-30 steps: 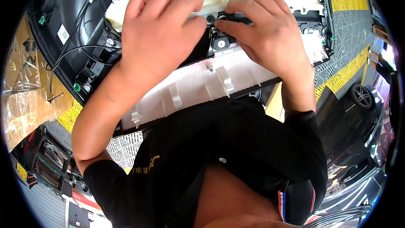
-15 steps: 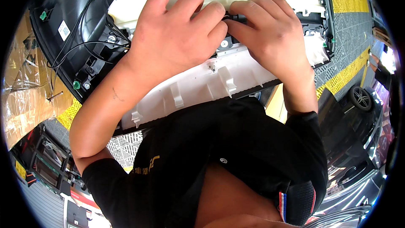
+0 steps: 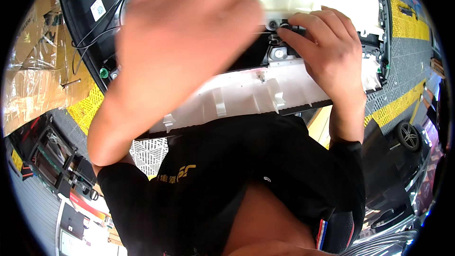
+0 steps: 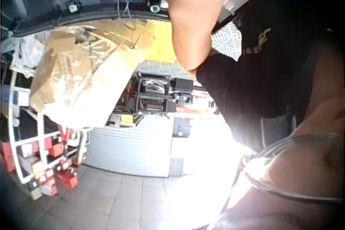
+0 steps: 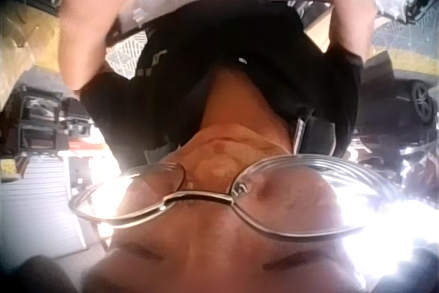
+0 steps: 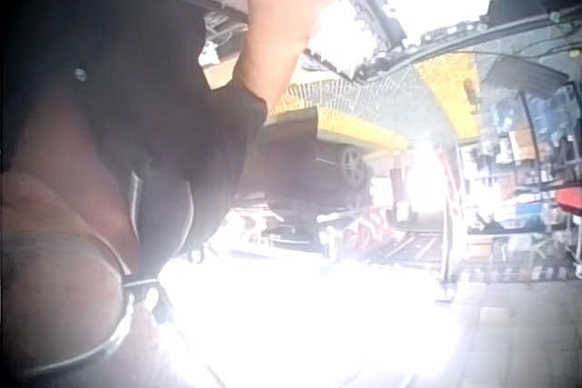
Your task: The person routes and organizes wires within a car door panel, secures them with zip ties, and trims the excess using a cutter.
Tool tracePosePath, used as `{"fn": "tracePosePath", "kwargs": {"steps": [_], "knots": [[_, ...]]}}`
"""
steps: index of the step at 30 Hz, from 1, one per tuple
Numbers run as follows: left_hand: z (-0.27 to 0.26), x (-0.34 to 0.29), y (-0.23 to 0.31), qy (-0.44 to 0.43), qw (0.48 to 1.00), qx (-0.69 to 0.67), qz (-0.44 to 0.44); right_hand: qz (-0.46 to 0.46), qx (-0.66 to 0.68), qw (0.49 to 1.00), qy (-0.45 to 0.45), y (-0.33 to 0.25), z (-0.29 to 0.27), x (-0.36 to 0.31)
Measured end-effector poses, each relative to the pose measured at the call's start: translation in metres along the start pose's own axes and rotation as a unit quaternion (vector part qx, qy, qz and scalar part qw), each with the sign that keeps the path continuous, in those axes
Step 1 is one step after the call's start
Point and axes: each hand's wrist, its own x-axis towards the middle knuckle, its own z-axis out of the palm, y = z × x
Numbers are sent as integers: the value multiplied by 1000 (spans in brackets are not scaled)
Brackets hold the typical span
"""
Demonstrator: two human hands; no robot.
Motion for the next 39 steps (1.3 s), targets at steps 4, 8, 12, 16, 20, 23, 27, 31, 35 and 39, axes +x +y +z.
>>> {"fn": "tracePosePath", "kwargs": {"steps": [4, 8, 12, 16, 20, 23, 27, 31, 35, 39], "knots": [[-36, -40, -28, 14, 1000, 8, -4, 3, 74, 997, 18, 0, 0, 10], [-26, -69, -16, -92, 989, 116, 9, 4, 95, 995, 4, -3, 3, 12], [-15, -91, -17, -57, 986, 155, 2, -3, 98, 995, -1, -1, 3, 11], [-8, -93, -11, -45, 991, 125, 20, -11, 99, 995, 2, -6, 6, 13], [2, -93, -17, -11, 993, 116, 20, -41, 93, 994, 35, -14, 14, 19], [5, -91, -21, 10, 992, 126, 15, -68, 82, 994, 25, -23, 16, 21], [6, -92, -16, 20, 989, 147, -19, -82, 72, 994, 12, -37, 22, 25], [3, -91, -17, 33, 988, 150, -31, -91, 40, 995, -16, -44, 22, 41], [2, -95, -15, 46, 985, 153, -62, -121, -2, 993, -15, -44, 24, 50], [5, -97, -14, 42, 985, 159, -45, -124, -54, 991, 18, -51, 31, 48]]}}
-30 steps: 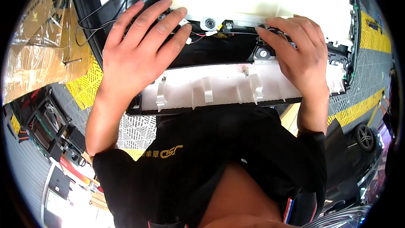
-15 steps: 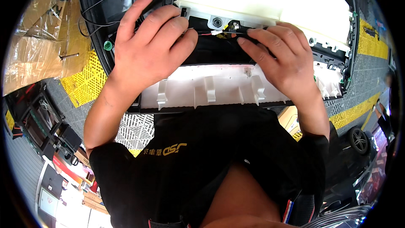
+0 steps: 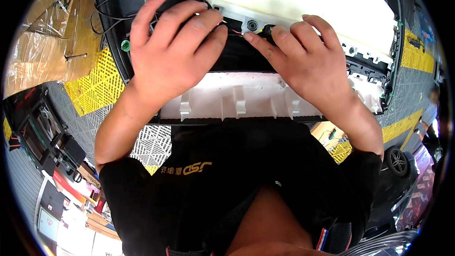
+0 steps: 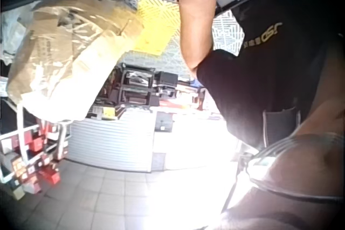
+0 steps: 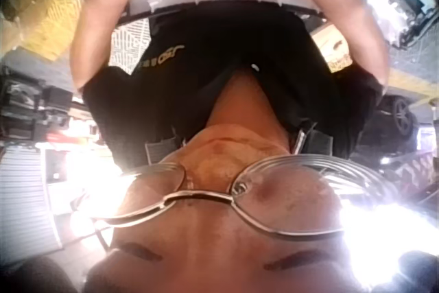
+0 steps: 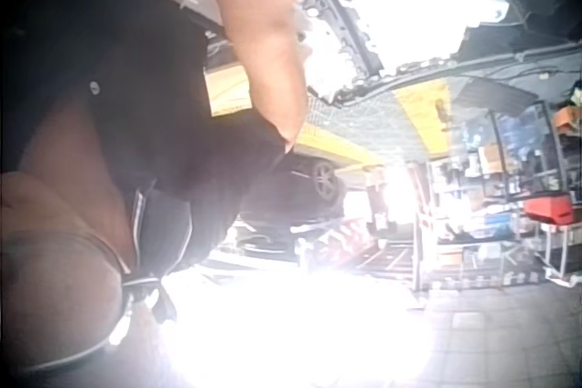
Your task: The person routes and organizes wires within a car door panel, secures them with zip ties, and trims the excess using a cutter.
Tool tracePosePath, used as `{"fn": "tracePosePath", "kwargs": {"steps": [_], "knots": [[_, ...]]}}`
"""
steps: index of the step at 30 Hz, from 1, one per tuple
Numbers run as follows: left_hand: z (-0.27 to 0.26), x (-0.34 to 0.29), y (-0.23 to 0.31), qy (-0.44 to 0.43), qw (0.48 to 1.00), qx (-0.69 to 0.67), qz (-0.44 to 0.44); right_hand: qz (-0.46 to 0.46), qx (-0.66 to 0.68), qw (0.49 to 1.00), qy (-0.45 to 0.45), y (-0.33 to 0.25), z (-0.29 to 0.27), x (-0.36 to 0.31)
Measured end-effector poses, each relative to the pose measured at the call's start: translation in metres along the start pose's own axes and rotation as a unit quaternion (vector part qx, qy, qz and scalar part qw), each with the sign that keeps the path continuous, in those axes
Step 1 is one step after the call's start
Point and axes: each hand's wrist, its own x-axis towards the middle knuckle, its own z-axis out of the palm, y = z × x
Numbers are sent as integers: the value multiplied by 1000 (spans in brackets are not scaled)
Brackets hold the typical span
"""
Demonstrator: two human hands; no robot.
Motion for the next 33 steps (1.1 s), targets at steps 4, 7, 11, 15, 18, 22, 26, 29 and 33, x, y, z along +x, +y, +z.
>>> {"fn": "tracePosePath", "kwargs": {"steps": [4, 7, 11, 15, 18, 22, 26, 29, 33], "knots": [[5, 3, -4, 0, 999, -35, -24, 4, -41, 999, 24, -8, 9, 3], [-10, 12, -20, 12, 985, -135, -102, -34, -33, 999, 16, -2, 3, 11], [-11, 10, -34, 98, 965, -161, -184, -62, -5, 998, 10, 9, 6, 6], [-16, -4, -26, 126, 973, -116, -155, -78, 14, 997, -7, 13, 8, -5], [-23, -5, -29, 95, 984, -83, -129, -45, -11, 999, 0, 1, 6, -4], [-25, -6, -30, 64, 992, -7, -105, -13, -36, 999, 2, -15, 11, -10], [-27, -18, -58, 159, 974, -51, -156, -1, 16, 1000, -2, -9, 5, -11], [-40, -30, -72, 142, 976, -28, -161, -9, 35, 999, -4, 1, -1, -16], [-48, -33, -77, 123, 979, 0, -163, -13, 0, 1000, -20, -3, -2, -15]]}}
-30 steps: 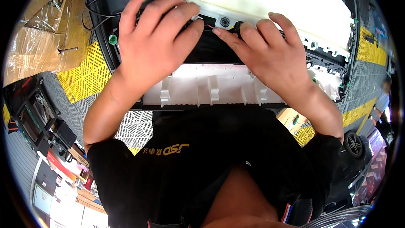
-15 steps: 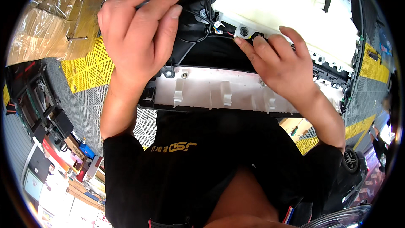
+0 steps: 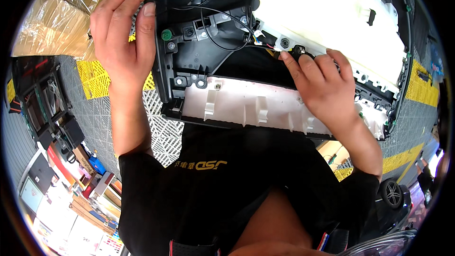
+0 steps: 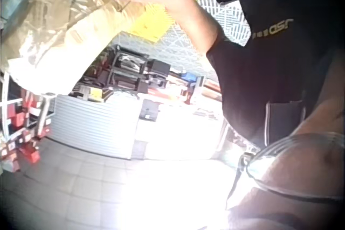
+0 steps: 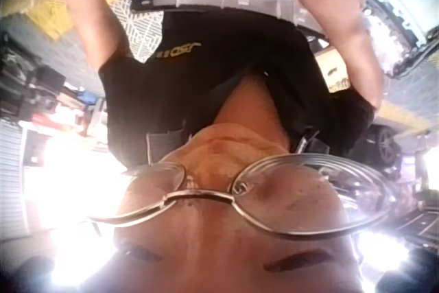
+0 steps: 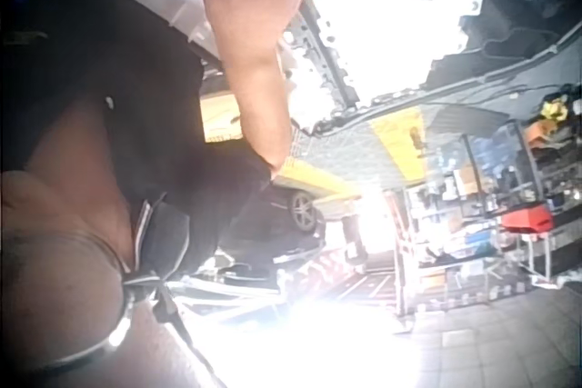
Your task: The person routes and organizes wires within a car door panel, secures them with zip ties, and trims the excess using a cutter.
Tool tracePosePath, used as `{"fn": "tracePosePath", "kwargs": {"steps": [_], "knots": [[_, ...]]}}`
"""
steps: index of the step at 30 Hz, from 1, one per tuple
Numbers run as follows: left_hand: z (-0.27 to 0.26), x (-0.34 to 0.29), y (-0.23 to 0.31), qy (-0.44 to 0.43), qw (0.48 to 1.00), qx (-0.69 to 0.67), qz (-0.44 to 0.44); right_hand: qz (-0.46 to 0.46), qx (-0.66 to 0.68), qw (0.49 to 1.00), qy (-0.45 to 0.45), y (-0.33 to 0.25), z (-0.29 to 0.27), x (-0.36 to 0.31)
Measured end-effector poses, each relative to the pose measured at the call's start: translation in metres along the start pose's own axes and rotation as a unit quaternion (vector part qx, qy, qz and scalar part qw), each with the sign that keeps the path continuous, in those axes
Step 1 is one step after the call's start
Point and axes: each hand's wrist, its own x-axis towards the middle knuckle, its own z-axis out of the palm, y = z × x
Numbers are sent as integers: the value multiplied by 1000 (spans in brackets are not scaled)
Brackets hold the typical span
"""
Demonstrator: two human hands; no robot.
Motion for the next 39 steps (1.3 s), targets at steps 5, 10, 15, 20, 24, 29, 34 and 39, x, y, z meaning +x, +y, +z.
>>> {"fn": "tracePosePath", "kwargs": {"steps": [5, 10, 15, 20, 24, 29, 34, 39], "knots": [[-7, 14, 13, -56, 998, -1, -12, -2, 34, 999, 11, -1, -10, 6], [2, 40, 21, -171, 985, 4, -21, 28, 66, 997, 40, 13, -15, 11], [22, 61, 24, -315, 935, -65, -148, 89, 144, 985, 34, 32, -27, 13], [11, 84, 45, -354, 925, -26, -138, 124, 138, 982, 36, 45, -18, 10], [15, 100, 49, -498, 854, 48, -144, 125, 158, 979, 28, 46, -11, 9], [20, 90, 13, -466, 879, -23, -96, 130, 163, 978, 33, 48, -13, 8], [0, 112, 0, -343, 925, -50, -157, 133, 187, 973, 36, 50, -10, 9], [-4, 117, -35, -292, 954, -66, -30, 123, 183, 975, 44, 50, -6, 8]]}}
